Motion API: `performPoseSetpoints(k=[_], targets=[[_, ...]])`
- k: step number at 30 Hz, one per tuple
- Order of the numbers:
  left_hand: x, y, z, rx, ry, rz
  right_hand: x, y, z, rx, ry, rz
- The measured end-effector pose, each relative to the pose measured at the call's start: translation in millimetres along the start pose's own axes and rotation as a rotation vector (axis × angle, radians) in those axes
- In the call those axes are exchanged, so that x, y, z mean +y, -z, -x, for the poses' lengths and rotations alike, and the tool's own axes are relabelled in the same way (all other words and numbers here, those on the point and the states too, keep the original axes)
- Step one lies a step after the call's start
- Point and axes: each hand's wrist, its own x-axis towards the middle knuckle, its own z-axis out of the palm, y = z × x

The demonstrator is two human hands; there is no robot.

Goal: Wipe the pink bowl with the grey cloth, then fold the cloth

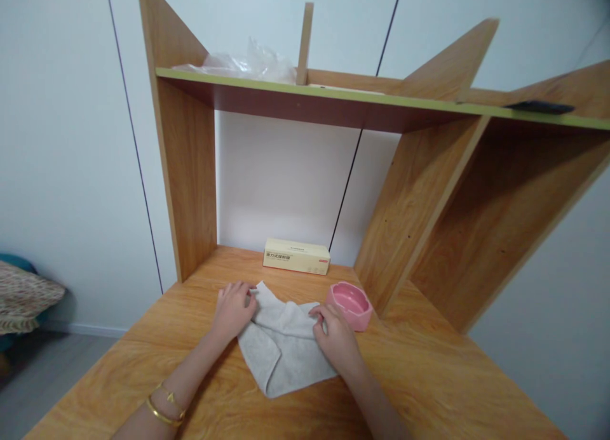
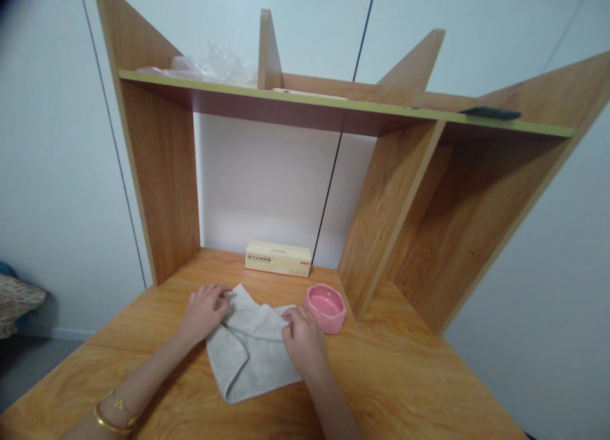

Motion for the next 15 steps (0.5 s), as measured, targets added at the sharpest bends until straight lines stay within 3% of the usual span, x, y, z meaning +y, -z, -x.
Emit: performPoseSetpoints(k=[4,9,15], targets=[[-10.4,-2.6,-2.9,0.008,0.101,-0.012,-1.5,-0.6,1.0,-0.06,0.001,0.042],[-11.5,1.6,-4.5,-0.014,0.103,0.019,-3.2,-1.3,1.8,-0.126,0.01,0.081],[22.0,15.0,7.8,-0.134,-0.19,0.145,-2.9,-2.5,2.8,-0.116,-0.042,0.062]])
